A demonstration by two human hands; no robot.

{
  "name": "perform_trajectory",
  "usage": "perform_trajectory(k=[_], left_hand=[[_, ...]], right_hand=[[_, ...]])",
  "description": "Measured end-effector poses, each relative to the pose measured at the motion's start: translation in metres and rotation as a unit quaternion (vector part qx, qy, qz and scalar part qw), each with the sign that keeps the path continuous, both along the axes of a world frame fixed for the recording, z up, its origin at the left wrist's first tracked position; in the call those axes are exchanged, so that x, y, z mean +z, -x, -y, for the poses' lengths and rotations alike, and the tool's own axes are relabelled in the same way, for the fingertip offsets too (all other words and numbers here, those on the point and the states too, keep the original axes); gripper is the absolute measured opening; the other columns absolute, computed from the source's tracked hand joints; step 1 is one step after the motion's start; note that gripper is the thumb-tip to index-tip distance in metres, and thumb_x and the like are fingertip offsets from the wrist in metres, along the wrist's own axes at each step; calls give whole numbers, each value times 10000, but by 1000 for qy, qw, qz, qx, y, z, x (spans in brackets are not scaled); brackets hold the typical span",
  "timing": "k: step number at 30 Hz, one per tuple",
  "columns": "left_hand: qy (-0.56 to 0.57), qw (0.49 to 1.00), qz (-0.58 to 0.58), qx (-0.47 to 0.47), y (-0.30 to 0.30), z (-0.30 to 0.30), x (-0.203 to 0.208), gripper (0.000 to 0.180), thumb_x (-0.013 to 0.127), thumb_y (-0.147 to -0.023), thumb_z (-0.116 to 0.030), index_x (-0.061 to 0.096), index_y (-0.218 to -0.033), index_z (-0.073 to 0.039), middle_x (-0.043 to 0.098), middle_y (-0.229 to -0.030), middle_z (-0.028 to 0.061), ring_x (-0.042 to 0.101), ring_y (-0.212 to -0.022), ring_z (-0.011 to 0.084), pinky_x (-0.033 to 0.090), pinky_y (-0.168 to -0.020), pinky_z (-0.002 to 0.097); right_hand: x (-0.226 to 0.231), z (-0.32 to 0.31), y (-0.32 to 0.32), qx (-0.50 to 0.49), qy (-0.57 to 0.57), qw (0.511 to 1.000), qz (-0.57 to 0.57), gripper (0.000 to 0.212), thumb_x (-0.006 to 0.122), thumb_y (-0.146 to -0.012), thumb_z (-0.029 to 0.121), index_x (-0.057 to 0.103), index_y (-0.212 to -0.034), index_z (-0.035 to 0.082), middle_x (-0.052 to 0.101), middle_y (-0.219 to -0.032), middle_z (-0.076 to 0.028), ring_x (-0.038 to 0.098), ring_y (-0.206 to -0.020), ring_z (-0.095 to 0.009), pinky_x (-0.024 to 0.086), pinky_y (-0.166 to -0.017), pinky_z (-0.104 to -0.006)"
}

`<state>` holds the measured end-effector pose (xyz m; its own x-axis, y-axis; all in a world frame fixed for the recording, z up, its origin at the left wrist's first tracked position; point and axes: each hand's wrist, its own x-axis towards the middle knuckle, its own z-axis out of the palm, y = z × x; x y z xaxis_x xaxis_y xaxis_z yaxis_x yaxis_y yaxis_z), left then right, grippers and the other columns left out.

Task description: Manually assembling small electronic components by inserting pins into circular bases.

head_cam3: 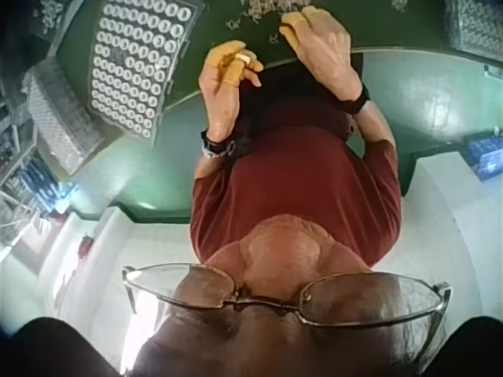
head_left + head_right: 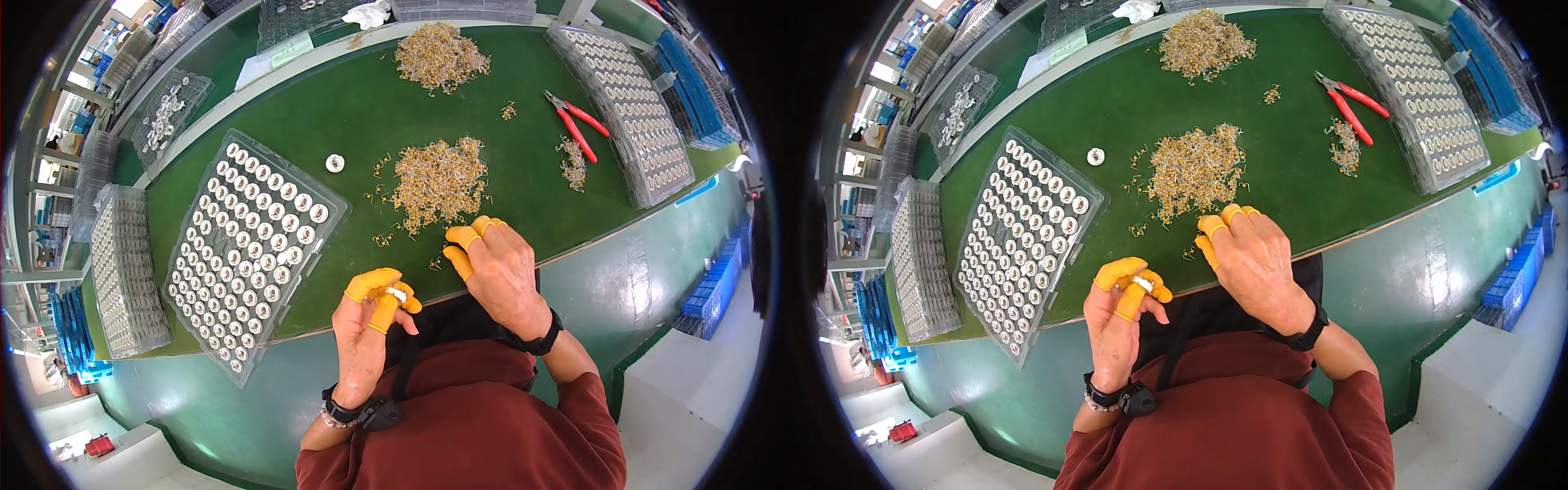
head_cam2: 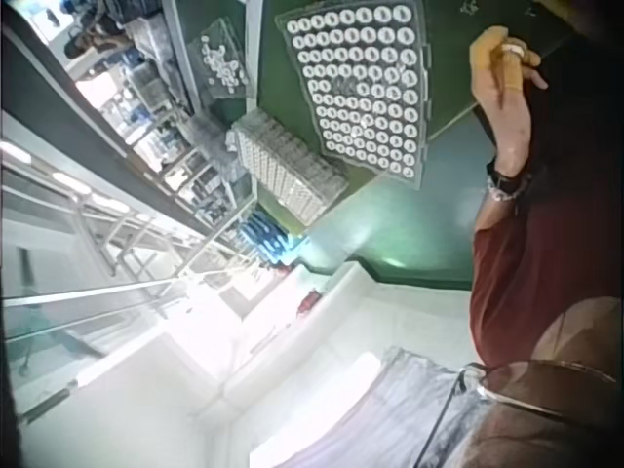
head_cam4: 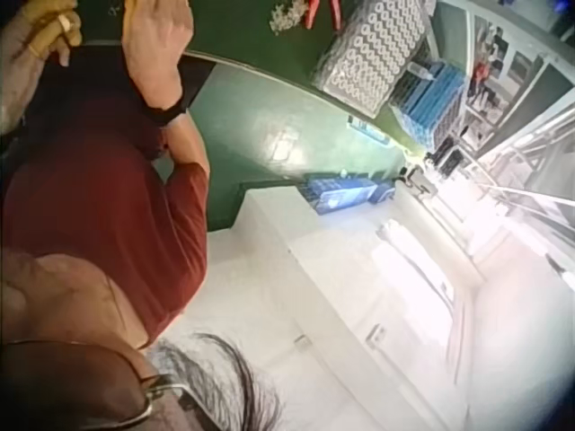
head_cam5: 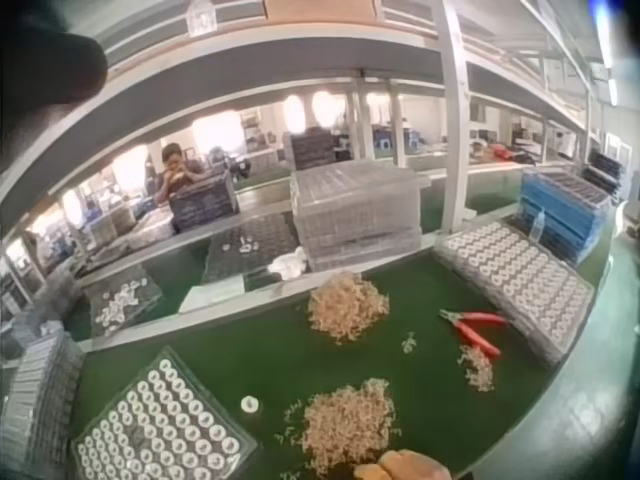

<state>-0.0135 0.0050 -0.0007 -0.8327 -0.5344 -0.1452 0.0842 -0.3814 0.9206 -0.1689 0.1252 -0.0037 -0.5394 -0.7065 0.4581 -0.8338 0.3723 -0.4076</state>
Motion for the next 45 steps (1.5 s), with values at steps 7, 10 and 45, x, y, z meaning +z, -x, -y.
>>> perform_trajectory(k=[7, 10, 45], left_hand=[[-19, 1000, 18, -10, 2, -5, -6, 204, 552, -896, 77, 562, -1092, 19, 612, -981, 104, 627, -803, 167, 543, -596, 271], [-43, 998, 31, -19, 0, -6, -6, 179, 608, -878, 55, 578, -1052, 29, 623, -965, 102, 631, -776, 168, 551, -596, 278], [280, 959, 20, -43, 4, -9, -7, 186, 659, -834, 79, 628, -1007, 19, 633, -907, 53, 625, -747, 130, 518, -593, 238]], right_hand=[[-3, 4, -4, 34, 7, 996, 78, 171, 712, -729, 24, 597, -855, 39, 575, -795, -93, 583, -707, -266, 480, -608, -358], [8, 0, -10, 74, 73, 963, 248, 161, 690, -748, -13, 579, -853, 37, 590, -807, -81, 585, -689, -232, 472, -597, -330], [-2, -15, -28, 169, 152, 915, 334, 258, 709, -777, -10, 590, -993, 68, 607, -890, -77, 609, -761, -232, 499, -655, -314]])
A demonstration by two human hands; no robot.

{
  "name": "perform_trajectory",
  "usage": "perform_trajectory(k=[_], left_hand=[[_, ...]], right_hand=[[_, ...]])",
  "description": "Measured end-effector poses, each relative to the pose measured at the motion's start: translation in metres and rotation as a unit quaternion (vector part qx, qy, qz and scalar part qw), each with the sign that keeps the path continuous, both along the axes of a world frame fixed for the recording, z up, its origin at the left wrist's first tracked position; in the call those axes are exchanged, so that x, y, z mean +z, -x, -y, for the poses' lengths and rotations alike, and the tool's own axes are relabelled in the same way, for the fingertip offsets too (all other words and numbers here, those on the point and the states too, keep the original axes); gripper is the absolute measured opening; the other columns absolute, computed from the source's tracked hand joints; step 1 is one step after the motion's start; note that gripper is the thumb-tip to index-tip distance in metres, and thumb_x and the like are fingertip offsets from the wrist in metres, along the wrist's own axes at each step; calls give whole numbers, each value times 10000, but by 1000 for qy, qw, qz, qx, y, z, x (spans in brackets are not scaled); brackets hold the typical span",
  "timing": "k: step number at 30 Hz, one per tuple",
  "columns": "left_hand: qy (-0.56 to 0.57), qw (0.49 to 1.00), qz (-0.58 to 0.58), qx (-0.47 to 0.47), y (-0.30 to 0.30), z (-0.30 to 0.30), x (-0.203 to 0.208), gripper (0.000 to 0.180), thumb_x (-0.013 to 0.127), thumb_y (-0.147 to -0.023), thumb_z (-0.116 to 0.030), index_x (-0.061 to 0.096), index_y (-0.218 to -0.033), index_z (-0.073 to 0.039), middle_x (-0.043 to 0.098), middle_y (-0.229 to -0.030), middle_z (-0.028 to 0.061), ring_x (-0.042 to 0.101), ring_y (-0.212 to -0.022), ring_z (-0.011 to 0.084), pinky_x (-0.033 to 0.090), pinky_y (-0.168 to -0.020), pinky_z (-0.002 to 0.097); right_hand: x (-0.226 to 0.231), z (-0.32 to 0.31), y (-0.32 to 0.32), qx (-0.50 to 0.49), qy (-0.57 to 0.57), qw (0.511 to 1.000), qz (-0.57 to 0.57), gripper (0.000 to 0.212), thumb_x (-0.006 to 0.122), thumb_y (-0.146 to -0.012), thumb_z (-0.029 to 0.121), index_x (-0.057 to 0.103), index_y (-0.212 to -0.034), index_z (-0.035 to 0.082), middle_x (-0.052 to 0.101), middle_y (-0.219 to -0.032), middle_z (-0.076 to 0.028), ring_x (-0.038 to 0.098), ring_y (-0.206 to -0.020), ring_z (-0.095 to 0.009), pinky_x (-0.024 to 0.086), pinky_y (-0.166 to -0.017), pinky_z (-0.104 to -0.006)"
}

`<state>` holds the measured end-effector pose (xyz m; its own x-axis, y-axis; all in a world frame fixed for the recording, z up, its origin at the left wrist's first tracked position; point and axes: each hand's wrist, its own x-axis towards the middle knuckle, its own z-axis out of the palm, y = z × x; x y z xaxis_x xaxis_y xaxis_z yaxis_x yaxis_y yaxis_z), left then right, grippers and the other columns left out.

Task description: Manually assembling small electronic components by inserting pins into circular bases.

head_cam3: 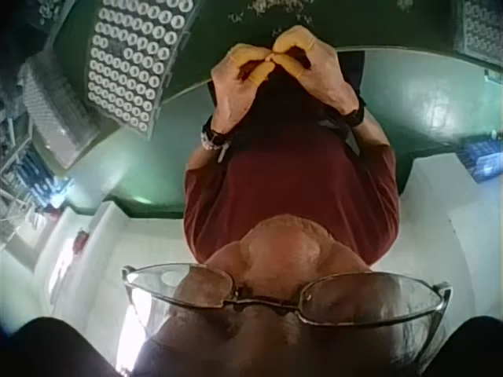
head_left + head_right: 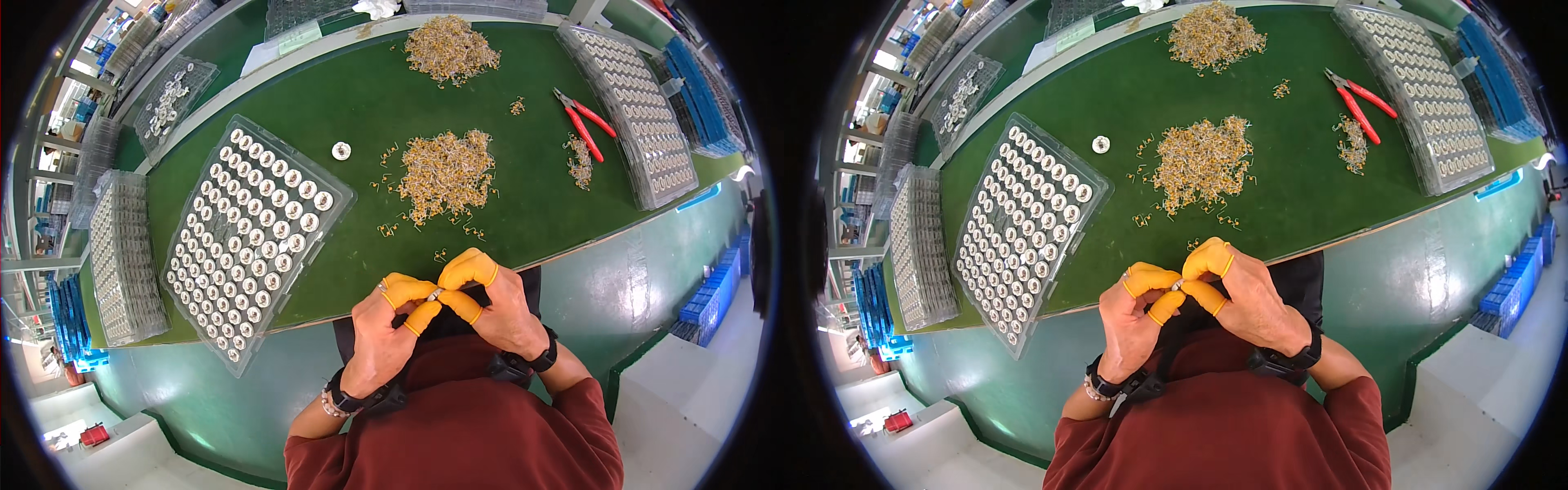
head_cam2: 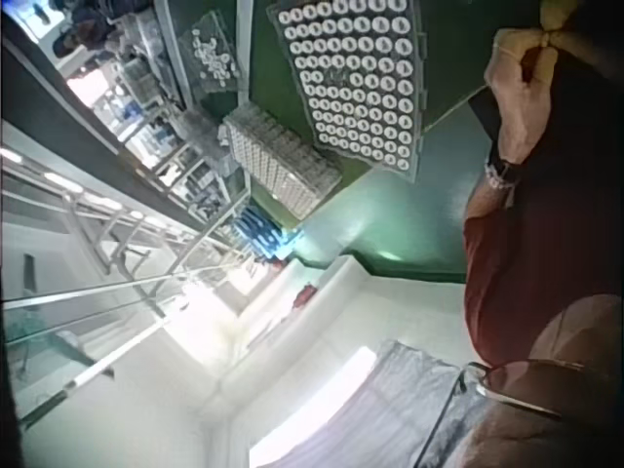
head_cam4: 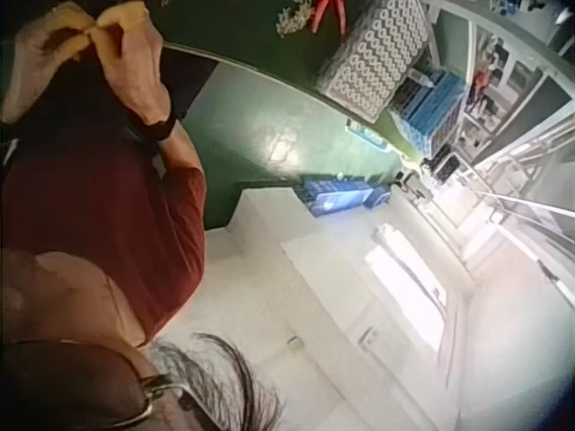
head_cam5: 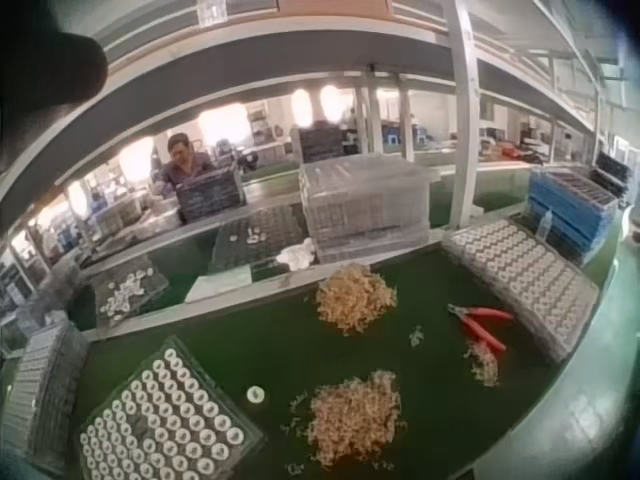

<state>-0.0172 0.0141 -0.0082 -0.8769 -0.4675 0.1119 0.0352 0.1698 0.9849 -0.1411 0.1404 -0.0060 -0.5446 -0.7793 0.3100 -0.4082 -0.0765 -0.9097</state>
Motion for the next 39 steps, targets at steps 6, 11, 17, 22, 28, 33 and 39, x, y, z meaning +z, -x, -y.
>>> perform_trajectory(k=[6, 11, 17, 22, 28, 33, 39], left_hand=[[-271, 962, 32, 9, -3, 11, 2, 183, 624, -854, 82, 639, -1025, 18, 632, -948, 87, 605, -732, 127, 491, -545, 224], [-197, 975, 22, 99, -16, 49, 22, 187, 613, -846, 85, 644, -1017, 17, 640, -919, 108, 628, -714, 155, 511, -533, 238], [-36, 961, 42, 269, -47, 109, 36, 194, 617, -853, 59, 622, -1047, 41, 659, -850, 104, 643, -694, 158, 499, -520, 239], [81, 919, 181, 339, -55, 159, 42, 171, 672, -817, 26, 658, -985, 53, 688, -816, 86, 637, -687, 126, 496, -601, 246], [203, 884, 207, 368, -64, 207, 38, 166, 702, -796, -35, 688, -940, 45, 704, -789, 135, 660, -699, 170, 507, -653, 285], [254, 869, 247, 346, -62, 217, 33, 175, 722, -774, -42, 703, -927, 43, 698, -761, 114, 629, -658, 143, 487, -615, 274], [309, 849, 272, 331, -56, 227, 30, 152, 718, -770, -54, 713, -898, 28, 686, -724, 140, 632, -627, 173, 482, -602, 292]], right_hand=[[4, -17, 20, -80, -36, 996, -16, 251, 729, -764, -7, 628, -988, 45, 617, -866, -64, 596, -709, -171, 477, -614, -274], [5, -20, 39, -209, -132, 958, -145, 179, 713, -759, 16, 644, -921, 47, 590, -821, -91, 575, -708, -263, 476, -612, -339], [5, -3, 36, -186, -175, 922, -291, 185, 750, -731, 95, 636, -874, 64, 592, -823, -113, 591, -781, -319, 485, -673, -413], [9, -15, 42, -178, -232, 922, -255, 162, 728, -734, 40, 600, -833, 30, 579, -804, -140, 582, -754, -350, 478, -670, -430], [14, -6, 41, -154, -220, 938, -219, 141, 671, -731, -52, 570, -816, -3, 532, -739, -114, 512, -586, -270, 397, -544, -383], [11, -8, 38, -183, -184, 954, -148, 147, 655, -728, -91, 566, -815, -11, 515, -710, -92, 480, -548, -211, 382, -523, -343], [9, -9, 38, -186, -187, 956, -129, 151, 660, -730, -90, 580, -830, -11, 529, -711, -90, 486, -554, -196, 386, -529, -332]])
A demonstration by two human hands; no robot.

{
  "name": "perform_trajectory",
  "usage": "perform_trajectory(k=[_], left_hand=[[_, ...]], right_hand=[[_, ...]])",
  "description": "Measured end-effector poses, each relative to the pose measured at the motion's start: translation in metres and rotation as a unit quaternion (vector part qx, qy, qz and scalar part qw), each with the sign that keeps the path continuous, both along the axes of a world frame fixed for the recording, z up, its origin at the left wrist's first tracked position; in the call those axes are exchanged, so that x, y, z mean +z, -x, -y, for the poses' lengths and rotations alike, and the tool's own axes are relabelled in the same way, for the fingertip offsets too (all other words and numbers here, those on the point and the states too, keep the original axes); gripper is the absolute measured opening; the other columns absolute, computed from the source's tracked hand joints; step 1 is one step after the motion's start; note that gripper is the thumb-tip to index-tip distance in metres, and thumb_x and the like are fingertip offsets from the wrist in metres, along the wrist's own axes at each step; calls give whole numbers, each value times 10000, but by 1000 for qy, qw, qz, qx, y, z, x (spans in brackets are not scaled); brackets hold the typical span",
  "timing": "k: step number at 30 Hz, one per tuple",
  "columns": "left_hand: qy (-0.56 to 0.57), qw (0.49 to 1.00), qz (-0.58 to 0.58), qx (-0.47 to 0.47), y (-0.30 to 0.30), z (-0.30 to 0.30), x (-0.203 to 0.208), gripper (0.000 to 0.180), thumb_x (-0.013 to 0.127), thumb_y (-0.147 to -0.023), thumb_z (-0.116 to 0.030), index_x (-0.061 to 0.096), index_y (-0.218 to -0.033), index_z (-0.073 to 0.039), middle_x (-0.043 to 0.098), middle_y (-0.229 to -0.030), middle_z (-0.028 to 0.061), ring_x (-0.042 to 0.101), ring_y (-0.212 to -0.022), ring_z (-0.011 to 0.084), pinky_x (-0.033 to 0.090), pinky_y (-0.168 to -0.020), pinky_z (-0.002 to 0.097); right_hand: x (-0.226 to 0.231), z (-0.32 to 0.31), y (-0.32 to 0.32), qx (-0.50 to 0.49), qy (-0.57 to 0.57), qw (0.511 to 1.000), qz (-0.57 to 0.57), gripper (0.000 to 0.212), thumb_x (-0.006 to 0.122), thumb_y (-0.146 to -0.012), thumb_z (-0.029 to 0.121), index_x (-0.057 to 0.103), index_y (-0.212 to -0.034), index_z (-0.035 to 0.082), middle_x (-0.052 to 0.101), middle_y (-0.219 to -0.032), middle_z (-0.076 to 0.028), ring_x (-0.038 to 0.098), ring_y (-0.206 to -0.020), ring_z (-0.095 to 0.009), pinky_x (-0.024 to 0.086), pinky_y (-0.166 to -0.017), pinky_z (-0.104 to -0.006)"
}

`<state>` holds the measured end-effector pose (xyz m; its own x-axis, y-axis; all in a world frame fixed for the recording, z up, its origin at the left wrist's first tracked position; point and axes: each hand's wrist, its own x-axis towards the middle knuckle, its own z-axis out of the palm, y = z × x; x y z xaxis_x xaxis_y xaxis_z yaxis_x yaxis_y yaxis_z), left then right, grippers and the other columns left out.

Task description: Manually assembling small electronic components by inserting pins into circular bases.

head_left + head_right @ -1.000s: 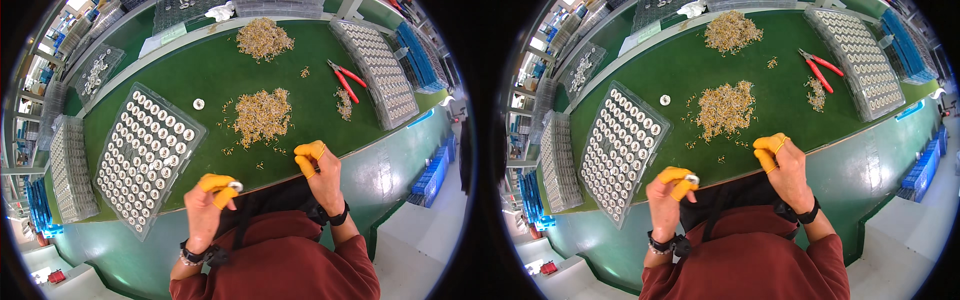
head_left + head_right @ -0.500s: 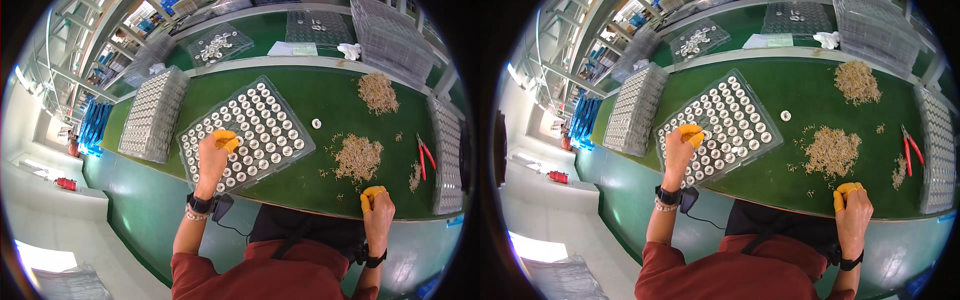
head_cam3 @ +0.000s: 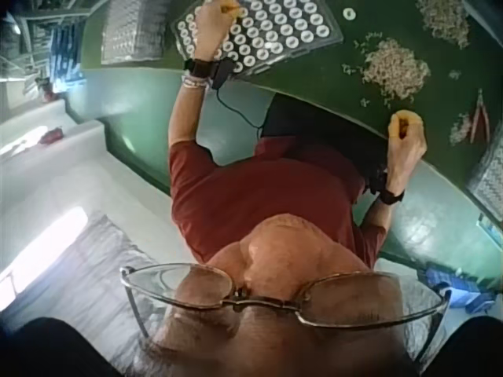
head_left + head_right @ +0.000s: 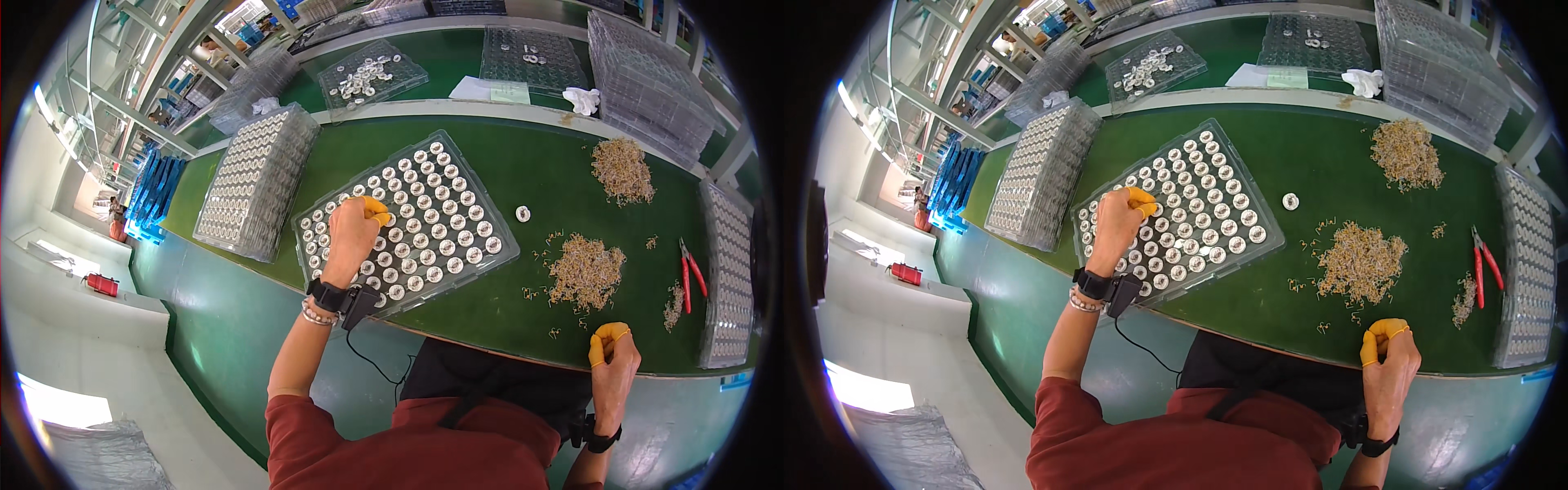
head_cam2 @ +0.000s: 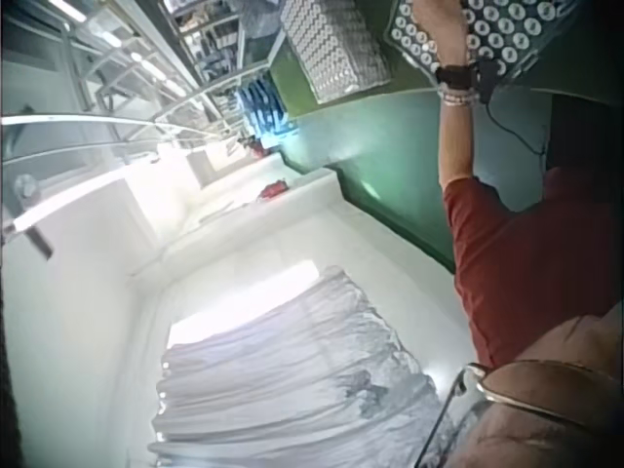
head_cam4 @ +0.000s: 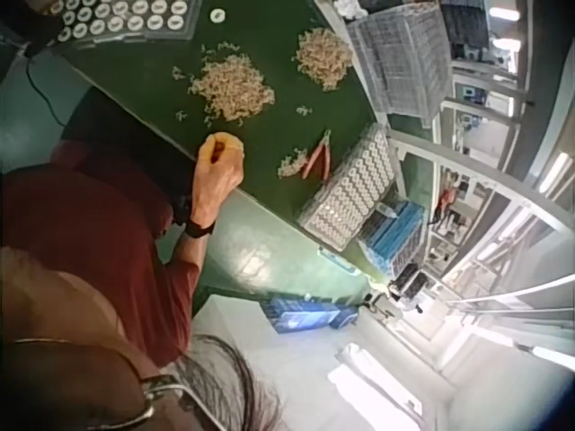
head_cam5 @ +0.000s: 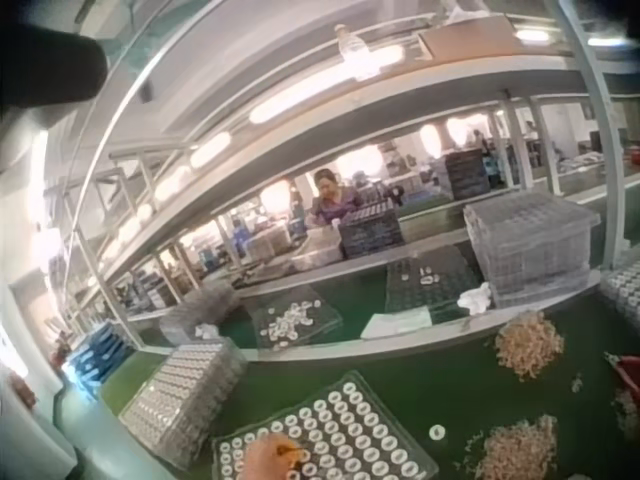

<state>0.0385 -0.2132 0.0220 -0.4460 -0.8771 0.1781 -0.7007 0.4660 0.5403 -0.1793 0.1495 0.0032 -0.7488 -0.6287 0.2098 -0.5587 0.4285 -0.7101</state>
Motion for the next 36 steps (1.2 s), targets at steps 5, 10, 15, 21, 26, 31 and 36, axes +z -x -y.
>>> perform_trajectory(k=[5, 10, 15, 21, 26, 31, 36], left_hand=[[16, 999, 39, -8, 3, 0, -2, 161, 732, -758, -81, 702, -876, 24, 694, -743, 147, 657, -646, 214, 496, -620, 320], [-1, 1000, 7, 13, 2, 13, 2, 128, 714, -764, -92, 700, -858, -7, 694, -777, 160, 677, -718, 289, 508, -675, 368], [65, 995, 63, 40, 9, 34, 1, 153, 689, -784, -105, 693, -911, -19, 688, -833, 185, 669, -791, 342, 514, -713, 414], [73, 990, 110, 48, 17, 37, -2, 221, 726, -781, -172, 681, -954, -42, 685, -875, 200, 659, -840, 373, 511, -746, 445], [82, 989, 118, 41, 18, 39, -1, 191, 724, -773, -155, 680, -909, -28, 685, -856, 195, 661, -824, 370, 512, -736, 446], [105, 992, 67, 20, 16, 42, -5, 138, 726, -727, -79, 669, -837, -18, 678, -795, 188, 659, -776, 364, 508, -708, 437], [116, 992, -52, 4, 12, 28, 9, 149, 723, -733, 17, 672, -873, 24, 701, -767, 130, 677, -673, 178, 526, -637, 279]], right_hand=[[1, -1, -1, -5, 8, 1000, 0, 146, 651, -739, -96, 579, -838, -15, 527, -714, -85, 479, -555, -188, 389, -531, -324], [0, -4, 0, -11, 15, 1000, 23, 145, 647, -747, -92, 577, -848, -15, 527, -723, -87, 479, -557, -186, 392, -533, -322], [0, -6, -1, -10, 18, 999, 28, 142, 640, -758, -90, 576, -861, -16, 532, -733, -90, 488, -563, -187, 401, -537, -317], [1, -7, -1, -15, 26, 999, 45, 131, 632, -773, -85, 578, -871, -17, 542, -742, -93, 503, -578, -184, 415, -539, -311], [0, -9, 1, -18, 28, 999, 38, 134, 630, -774, -83, 576, -876, -16, 549, -749, -97, 501, -577, -189, 413, -537, -310], [0, -10, 1, -18, 27, 999, 28, 136, 631, -776, -80, 576, -879, -11, 551, -743, -95, 508, -580, -191, 414, -540, -311], [-2, -12, 1, -28, 29, 999, 35, 137, 646, -778, -61, 586, -878, 12, 561, -738, -81, 513, -581, -178, 417, -539, -302]])
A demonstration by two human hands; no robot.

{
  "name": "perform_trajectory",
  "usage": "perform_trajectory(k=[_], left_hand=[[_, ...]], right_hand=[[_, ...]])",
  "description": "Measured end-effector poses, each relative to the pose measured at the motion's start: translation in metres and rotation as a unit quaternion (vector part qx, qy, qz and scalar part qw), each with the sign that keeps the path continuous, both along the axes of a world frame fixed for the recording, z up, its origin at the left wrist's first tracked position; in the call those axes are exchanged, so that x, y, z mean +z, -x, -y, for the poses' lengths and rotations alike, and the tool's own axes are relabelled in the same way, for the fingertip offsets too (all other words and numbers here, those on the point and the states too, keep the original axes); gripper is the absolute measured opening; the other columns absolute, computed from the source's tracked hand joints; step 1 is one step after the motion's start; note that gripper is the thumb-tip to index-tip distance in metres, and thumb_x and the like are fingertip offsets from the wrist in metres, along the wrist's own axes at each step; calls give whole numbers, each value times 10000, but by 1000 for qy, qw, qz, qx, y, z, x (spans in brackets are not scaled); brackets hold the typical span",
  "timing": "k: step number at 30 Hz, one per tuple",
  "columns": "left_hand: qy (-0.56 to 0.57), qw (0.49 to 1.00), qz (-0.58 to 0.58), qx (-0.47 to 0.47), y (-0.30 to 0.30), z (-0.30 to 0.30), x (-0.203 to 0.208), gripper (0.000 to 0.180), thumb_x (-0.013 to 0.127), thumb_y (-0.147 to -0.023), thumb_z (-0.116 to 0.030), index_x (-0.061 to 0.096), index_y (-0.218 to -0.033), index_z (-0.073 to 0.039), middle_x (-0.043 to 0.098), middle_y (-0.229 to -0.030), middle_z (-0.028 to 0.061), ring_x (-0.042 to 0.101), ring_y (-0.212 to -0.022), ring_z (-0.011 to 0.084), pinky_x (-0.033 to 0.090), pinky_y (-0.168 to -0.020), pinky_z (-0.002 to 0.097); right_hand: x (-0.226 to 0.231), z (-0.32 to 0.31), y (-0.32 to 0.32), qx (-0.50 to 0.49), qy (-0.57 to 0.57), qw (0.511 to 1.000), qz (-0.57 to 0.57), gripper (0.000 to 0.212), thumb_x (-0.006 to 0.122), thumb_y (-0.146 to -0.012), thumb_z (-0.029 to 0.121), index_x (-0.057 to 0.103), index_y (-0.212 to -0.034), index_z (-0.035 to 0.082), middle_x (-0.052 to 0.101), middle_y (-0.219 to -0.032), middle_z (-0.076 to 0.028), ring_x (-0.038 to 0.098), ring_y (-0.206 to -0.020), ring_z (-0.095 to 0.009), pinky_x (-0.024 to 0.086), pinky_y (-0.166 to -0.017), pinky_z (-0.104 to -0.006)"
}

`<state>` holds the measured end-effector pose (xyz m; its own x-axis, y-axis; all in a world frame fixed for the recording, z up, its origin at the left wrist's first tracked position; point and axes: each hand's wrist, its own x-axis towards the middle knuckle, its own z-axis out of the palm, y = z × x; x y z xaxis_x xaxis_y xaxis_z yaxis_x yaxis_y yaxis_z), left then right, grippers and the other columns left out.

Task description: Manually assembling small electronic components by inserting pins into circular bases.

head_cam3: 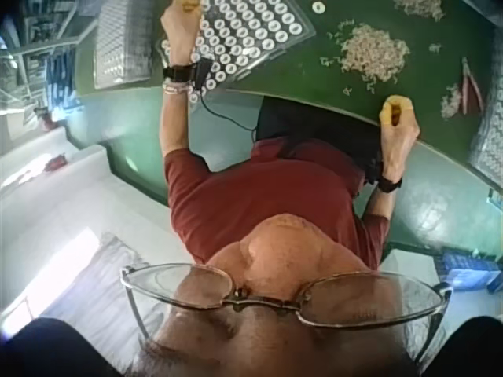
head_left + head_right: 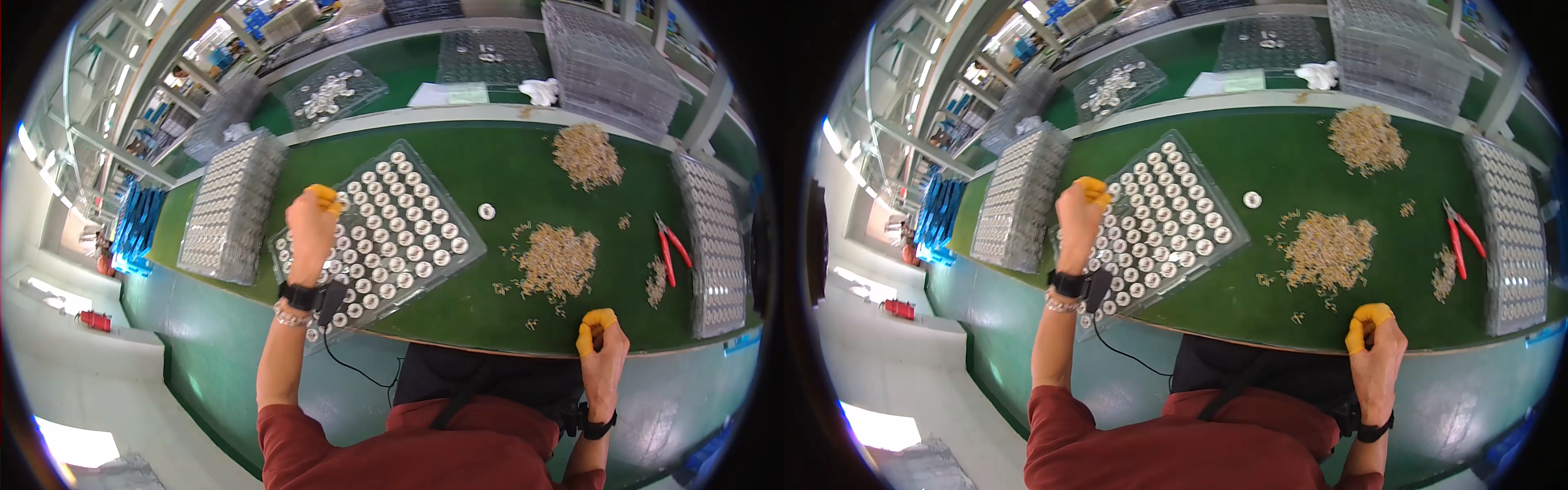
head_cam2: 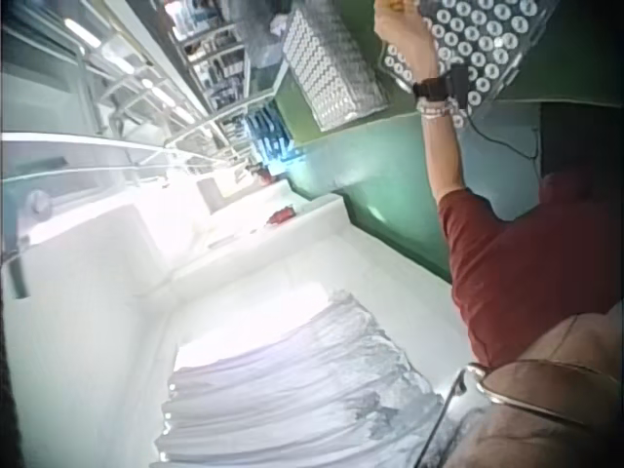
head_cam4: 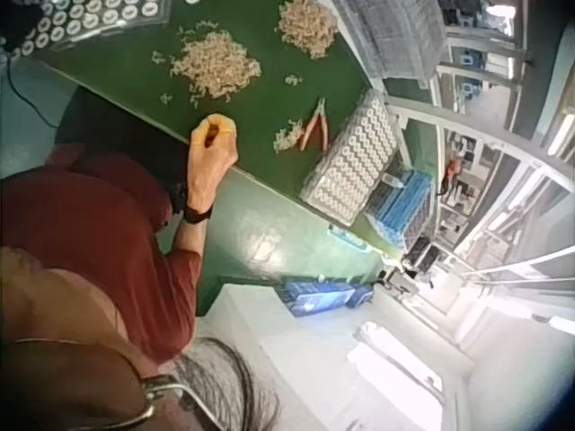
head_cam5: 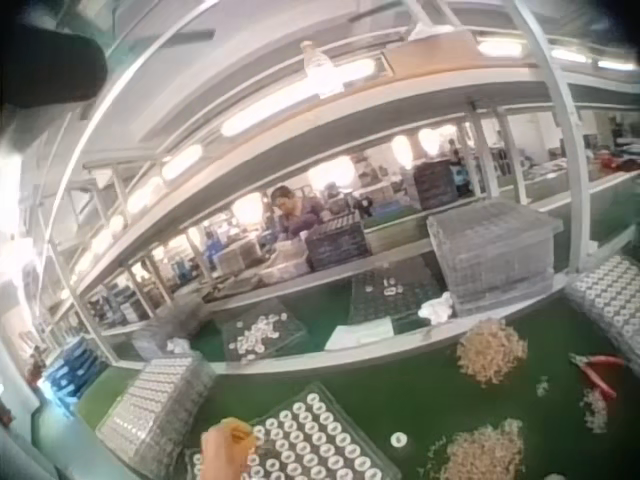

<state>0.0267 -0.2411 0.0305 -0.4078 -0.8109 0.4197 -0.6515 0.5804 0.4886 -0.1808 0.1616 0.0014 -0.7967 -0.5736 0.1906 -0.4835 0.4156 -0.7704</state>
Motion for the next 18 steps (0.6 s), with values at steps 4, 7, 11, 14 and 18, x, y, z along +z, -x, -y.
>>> perform_trajectory(k=[4, 7, 11, 14, 18], left_hand=[[-105, 986, -121, -49, -6, -38, 18, 161, 655, -787, 68, 651, -947, 50, 684, -839, 85, 629, -669, 130, 503, -604, 230], [-288, 945, -135, -79, -3, -87, 31, 170, 674, -799, 42, 645, -966, 46, 683, -868, 85, 644, -721, 135, 514, -584, 240], [-486, 811, -216, -244, 24, -167, 18, 181, 668, -823, 57, 613, -990, 15, 654, -949, 81, 645, -813, 139, 545, -582, 245], [-570, 724, -264, -284, 38, -213, 0, 197, 649, -842, 77, 605, -1026, 25, 653, -961, 91, 657, -849, 156, 559, -620, 257], [-617, 662, -294, -306, 50, -242, -16, 219, 627, -866, 65, 600, -1082, 40, 653, -980, 109, 657, -849, 180, 573, -641, 283]], right_hand=[[3, 3, -1, -4, 7, 1000, 27, 141, 653, -772, -46, 593, -880, 22, 565, -723, -61, 517, -583, -147, 420, -541, -276], [2, 7, -4, 18, 53, 997, 44, 143, 652, -761, -46, 597, -869, 31, 563, -700, -44, 527, -595, -132, 432, -556, -262], [0, 21, -11, 81, 182, 972, 122, 150, 645, -754, -70, 603, -857, 30, 600, -760, -20, 544, -641, -91, 454, -603, -226], [9, 35, -24, 134, 251, 932, 224, 131, 635, -787, -73, 602, -885, 6, 613, -831, -39, 570, -706, -85, 471, -653, -222], [6, 33, -29, 180, 237, 930, 214, 146, 699, -815, 23, 598, -920, 18, 602, -885, -44, 564, -771, -105, 447, -670, -225]])
